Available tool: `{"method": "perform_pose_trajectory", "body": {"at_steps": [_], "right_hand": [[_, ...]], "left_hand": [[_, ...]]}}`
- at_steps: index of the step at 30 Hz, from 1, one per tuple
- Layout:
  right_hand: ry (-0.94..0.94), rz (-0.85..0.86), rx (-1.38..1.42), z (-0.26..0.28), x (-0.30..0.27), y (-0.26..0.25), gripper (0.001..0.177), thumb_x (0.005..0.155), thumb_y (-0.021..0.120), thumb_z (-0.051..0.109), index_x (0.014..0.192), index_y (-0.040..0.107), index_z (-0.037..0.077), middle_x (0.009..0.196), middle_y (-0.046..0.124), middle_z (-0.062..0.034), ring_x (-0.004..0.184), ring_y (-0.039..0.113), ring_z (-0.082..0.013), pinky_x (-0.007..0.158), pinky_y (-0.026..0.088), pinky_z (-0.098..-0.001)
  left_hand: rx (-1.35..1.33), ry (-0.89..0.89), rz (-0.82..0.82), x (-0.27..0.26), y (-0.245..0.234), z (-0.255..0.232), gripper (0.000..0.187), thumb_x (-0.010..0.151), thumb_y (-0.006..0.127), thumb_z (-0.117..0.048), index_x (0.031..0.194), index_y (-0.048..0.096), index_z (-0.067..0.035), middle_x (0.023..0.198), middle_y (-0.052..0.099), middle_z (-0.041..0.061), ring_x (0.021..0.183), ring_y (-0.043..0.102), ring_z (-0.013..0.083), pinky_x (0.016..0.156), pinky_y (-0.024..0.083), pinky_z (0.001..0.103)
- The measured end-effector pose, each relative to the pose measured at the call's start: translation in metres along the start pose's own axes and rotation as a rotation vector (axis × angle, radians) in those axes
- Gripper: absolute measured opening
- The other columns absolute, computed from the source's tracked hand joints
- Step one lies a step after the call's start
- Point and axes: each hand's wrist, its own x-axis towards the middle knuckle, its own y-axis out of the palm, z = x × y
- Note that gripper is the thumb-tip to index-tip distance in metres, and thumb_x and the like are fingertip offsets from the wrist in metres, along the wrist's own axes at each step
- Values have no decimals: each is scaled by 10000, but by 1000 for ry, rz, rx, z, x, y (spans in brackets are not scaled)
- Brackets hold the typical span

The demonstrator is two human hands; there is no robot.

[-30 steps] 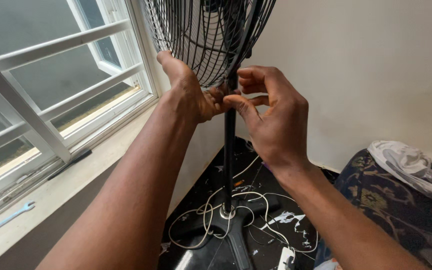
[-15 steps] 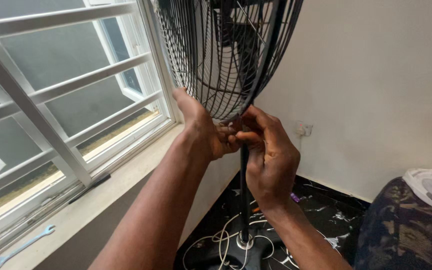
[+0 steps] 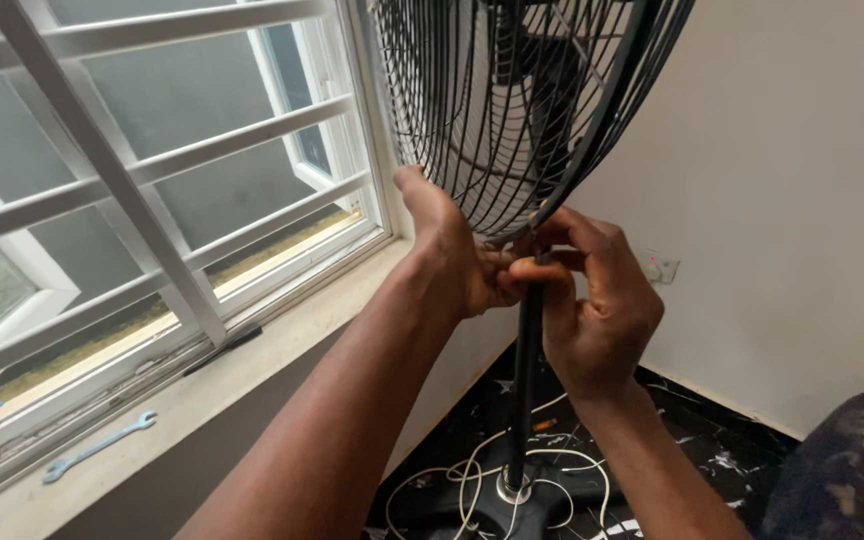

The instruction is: The person attaches the front wire cage to a standing fan, aligns it with the rear cage, and secures it by twisting the fastener. The person then plugs the fan into a power strip and turns it on.

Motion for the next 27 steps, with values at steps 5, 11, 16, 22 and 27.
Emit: {"method": "perform_pose_trajectory", "body": {"at_steps": [5,11,16,22,27], "right_hand": [[-16,-82,69,-10,-7,7,324,1071,670,350,1228,727,72,1110,729,-56,939,754,-120,827,635,-238],[63,-167,6,-6,-12,13,348,1000,684,391,1129,761,77,1168,728,-67,1092,723,-160,910,604,-298],[25,-229,230,-15,-2,25,795,948,745,609,1464,432,91,1527,429,-113,1466,474,-256,1201,518,-383],[-50,-158,297,-47,2,41,946,959,620,717,1567,277,80,1585,408,-165,1504,454,-253,1290,411,-413],[-43,-220,350,-57,8,49,933,915,651,748,1439,293,65,1479,461,-175,1411,543,-258,1193,487,-412]], "left_hand": [[39,71,79,7,-5,1,1265,795,18,-949,1292,548,87,753,541,117,562,405,151,431,277,261],[75,129,75,6,-6,1,1162,800,3,-893,1179,591,34,779,618,168,586,446,189,463,287,304],[122,168,81,2,-4,2,1155,809,-18,-859,1138,624,43,772,651,191,588,515,227,462,263,317],[100,142,83,4,-5,1,1163,794,-33,-878,1065,608,54,715,627,180,543,519,235,432,286,329],[89,150,99,6,-7,4,1158,795,-47,-900,998,578,54,633,542,123,484,357,179,415,216,313]]}}
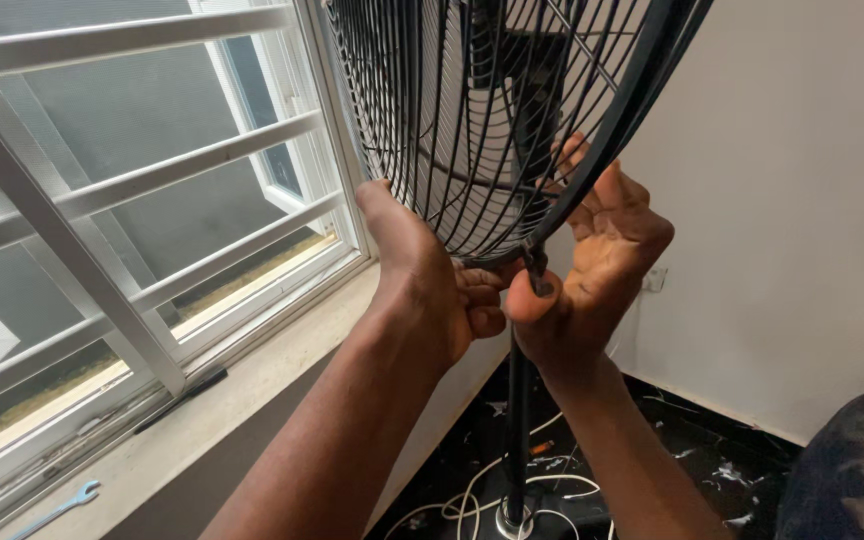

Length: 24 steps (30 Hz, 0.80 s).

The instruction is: The person attaches the front wire cage to a standing fan, aligns it with the rear cage, and secures it by twisting the fastener. The person then plugs the fan into a power strip and turns it on.

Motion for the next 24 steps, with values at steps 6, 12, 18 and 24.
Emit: {"method": "perform_pose_trajectory", "body": {"at_steps": [6,12,18,24], "right_hand": [[71,-35,42,-1,14,-9,963,805,690,802,1315,337,64,1292,519,-137,1092,596,-187,1020,546,-363],[173,72,73,23,14,-16,1048,850,734,787,1427,288,34,1348,535,-137,1252,574,-188,1121,499,-376],[296,144,48,40,21,-16,1246,755,651,878,1539,256,-7,1471,443,-164,1393,480,-264,1196,453,-452],[304,164,117,39,13,-12,1261,850,665,847,1658,176,11,1676,358,-223,1581,348,-315,1319,322,-483]], "left_hand": [[-23,14,37,4,1,2,1175,794,-28,-901,921,582,95,557,374,36,439,201,140,417,155,307],[1,-28,-19,-2,0,1,1195,792,25,-892,913,613,142,516,316,-9,453,178,136,435,155,308],[38,-40,-55,0,-2,3,1275,784,-7,-911,949,629,181,584,320,7,485,193,143,443,164,314],[150,-47,-162,-1,-11,-2,979,853,107,-819,1474,256,-76,1094,602,299,860,538,393,693,454,502]]}}
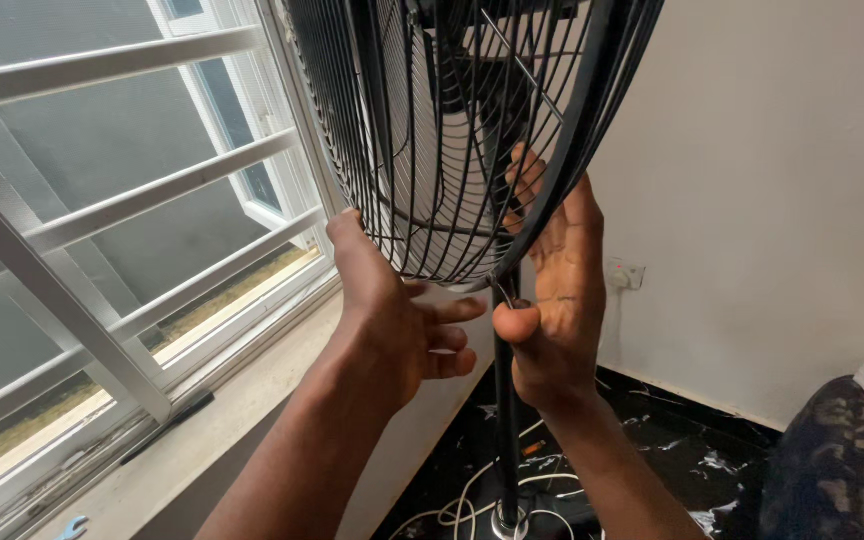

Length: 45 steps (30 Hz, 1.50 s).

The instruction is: The person attaches the front wire cage to a standing fan, aligns it with the rear cage, and secures it by twisting the fastener. The person then plugs the fan into a power strip and turns it on.

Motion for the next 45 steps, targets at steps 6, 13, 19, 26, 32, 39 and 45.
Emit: {"method": "perform_pose_trajectory", "body": {"at_steps": [6,13,19,26,32,39,45], "right_hand": [[1,32,-12,0,0,-4,1268,846,675,831,1686,191,15,1668,370,-230,1592,387,-336,1362,345,-511],[-1,68,18,6,9,-6,1236,850,730,779,1654,198,6,1721,330,-260,1660,331,-369,1395,304,-530],[-41,53,107,0,12,-1,1194,829,721,801,1567,229,2,1670,360,-245,1588,384,-339,1362,349,-513],[-54,-58,110,-9,9,11,1182,826,696,831,1563,259,16,1570,404,-208,1457,423,-276,1281,368,-463],[22,-90,131,2,13,8,1108,838,732,788,1496,276,23,1467,397,-175,1406,422,-270,1297,392,-499],[54,17,86,13,19,2,1098,853,670,788,1498,214,26,1509,370,-170,1468,375,-277,1252,344,-493],[142,75,165,22,24,-13,943,969,440,781,1477,328,-6,1524,411,-177,1486,384,-272,1261,321,-497]], "left_hand": [[658,1602,-174,-6,-47,37,999,1026,502,-591,1649,-68,-57,1758,-36,293,1715,11,465,1339,109,608],[677,1956,-106,11,-23,29,1466,731,938,-534,1652,-115,-96,1694,-39,275,1628,-9,433,1391,171,593],[494,1918,-414,29,8,44,1330,805,950,-531,1618,14,-47,1676,218,284,1605,288,434,1326,307,480],[475,1927,-476,37,11,47,1230,850,892,-533,1615,75,-21,1646,278,324,1579,346,456,1300,349,494],[461,1878,-461,31,15,55,1234,811,856,-583,1606,105,-13,1646,277,330,1569,350,482,1276,364,512],[424,1864,-471,28,18,50,1255,800,888,-536,1643,109,-29,1639,274,309,1565,347,477,1269,353,531],[449,1874,-450,29,12,49,1248,776,917,-434,1613,84,-34,1654,256,324,1579,312,509,1326,362,580]]}}
